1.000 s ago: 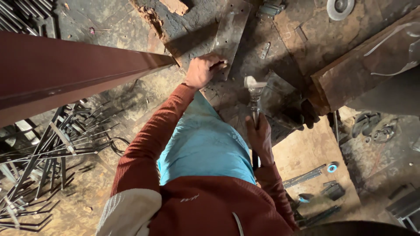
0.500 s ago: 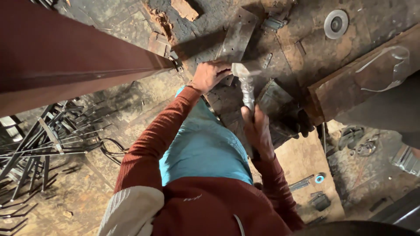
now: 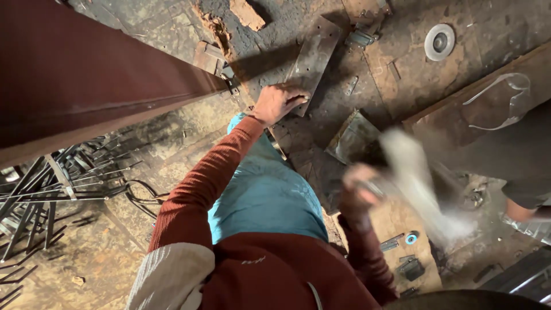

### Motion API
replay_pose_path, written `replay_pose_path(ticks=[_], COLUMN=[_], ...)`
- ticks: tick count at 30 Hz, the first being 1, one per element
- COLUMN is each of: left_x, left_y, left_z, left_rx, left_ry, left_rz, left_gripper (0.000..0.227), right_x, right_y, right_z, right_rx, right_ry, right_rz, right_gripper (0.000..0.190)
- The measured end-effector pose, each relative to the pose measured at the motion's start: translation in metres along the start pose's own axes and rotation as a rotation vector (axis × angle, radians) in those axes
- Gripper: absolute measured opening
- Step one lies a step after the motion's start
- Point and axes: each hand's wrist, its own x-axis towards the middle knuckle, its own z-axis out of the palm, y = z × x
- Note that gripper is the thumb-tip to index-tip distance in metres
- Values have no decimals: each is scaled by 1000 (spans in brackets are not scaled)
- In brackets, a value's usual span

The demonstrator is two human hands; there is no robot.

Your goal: The person picks up several metal hinge components and pins, aligns them on a metal block, and uses a hammer to drive the pins through the hinge segments to assemble them.

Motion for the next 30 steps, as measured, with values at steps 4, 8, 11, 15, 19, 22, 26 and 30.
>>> replay_pose_path(ticks=[4, 8, 11, 15, 19, 22, 26, 30], left_x=[-13, 1, 6, -2, -14, -16, -12, 2], left_y=[2, -1, -6, -16, -19, -23, -19, 0], left_z=[5, 2, -2, -8, -14, -12, -13, -22], left_rx=[63, 25, -266, -529, -558, -611, -711, -437], left_ry=[-16, -92, 61, 156, 172, 211, 154, 103], left_rz=[2, -198, -168, -266, -346, -380, -389, -289], left_gripper=[25, 25, 24, 15, 15, 17, 17, 18], right_x=[1, 2, -2, -25, -57, -70, -70, -68], right_y=[37, 31, 16, 32, 50, 48, 51, 53], right_z=[22, 10, 0, -5, -8, -8, -6, -6], right_rx=[-392, -396, -86, -28, -69, -17, -73, -141], right_ry=[-103, -25, 0, 1, -18, -45, -108, -124], right_rz=[33, 84, 586, 667, 787, 817, 816, 877], right_gripper=[26, 25, 27, 35, 39, 31, 28, 34])
